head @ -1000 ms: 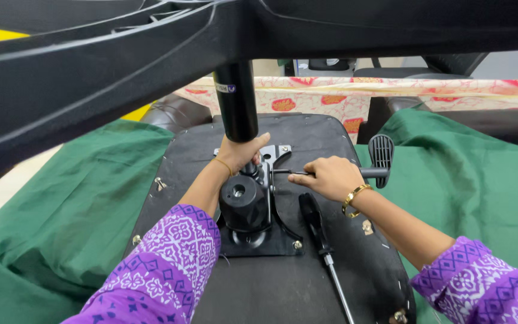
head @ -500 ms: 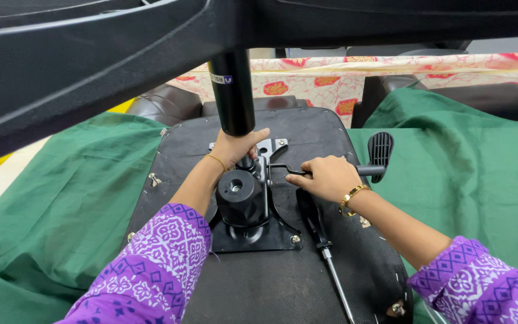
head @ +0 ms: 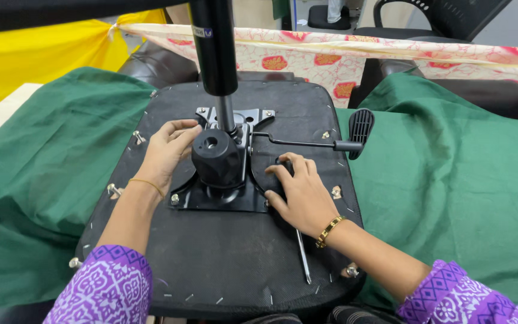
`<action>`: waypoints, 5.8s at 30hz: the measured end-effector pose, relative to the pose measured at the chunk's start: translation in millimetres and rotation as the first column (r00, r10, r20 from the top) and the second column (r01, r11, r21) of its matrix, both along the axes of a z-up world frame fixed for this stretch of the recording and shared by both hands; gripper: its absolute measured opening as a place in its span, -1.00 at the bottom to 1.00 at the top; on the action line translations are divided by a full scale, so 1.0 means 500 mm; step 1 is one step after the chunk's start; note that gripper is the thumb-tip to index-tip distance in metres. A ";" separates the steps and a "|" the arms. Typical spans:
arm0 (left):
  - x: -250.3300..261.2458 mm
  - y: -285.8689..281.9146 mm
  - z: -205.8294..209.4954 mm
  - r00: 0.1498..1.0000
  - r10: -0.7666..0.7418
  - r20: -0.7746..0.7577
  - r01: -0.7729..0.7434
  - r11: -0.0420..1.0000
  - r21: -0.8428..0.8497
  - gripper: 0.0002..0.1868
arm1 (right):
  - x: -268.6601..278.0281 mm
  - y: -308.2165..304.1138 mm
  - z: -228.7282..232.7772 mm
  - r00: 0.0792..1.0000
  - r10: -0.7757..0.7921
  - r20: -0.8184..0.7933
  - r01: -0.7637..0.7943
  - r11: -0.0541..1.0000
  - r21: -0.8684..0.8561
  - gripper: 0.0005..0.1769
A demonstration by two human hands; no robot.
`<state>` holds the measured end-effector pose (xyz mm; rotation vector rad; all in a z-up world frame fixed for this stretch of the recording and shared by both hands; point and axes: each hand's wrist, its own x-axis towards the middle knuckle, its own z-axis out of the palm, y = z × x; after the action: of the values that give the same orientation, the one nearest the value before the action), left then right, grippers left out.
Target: The person uses a screwdriver to tighten screws on the underside of an office chair seat, securing the central gas lift mechanism to the seat base. The person works on multiple screws around the base plate.
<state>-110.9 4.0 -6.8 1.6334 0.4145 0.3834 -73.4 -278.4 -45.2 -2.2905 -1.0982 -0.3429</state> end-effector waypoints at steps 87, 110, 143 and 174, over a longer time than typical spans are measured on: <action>-0.180 -0.176 -0.125 0.683 0.697 0.217 -0.532 0.271 0.802 -0.46 | -0.001 -0.022 0.009 0.901 -0.298 -0.314 0.292 0.954 -0.068 -0.39; -0.091 -0.299 -0.100 0.985 0.027 -0.169 0.118 0.610 0.784 -0.76 | 0.002 -0.032 -0.002 0.928 -0.248 -0.280 0.258 0.966 0.000 -0.40; -0.178 -0.335 -0.109 0.999 0.042 0.000 -0.027 0.634 0.773 -0.62 | 0.062 -0.067 -0.023 0.665 0.266 -0.697 0.265 0.789 0.554 -0.29; -0.170 -0.520 -0.082 0.846 -0.522 0.104 0.230 0.534 0.814 -0.80 | -0.102 -0.211 0.148 0.707 0.584 -0.399 0.009 0.557 0.831 -0.37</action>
<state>-196.2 -256.2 -47.8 2.3905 -0.4834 0.5362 -124.2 -383.9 28.7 -1.1808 -0.7228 0.1250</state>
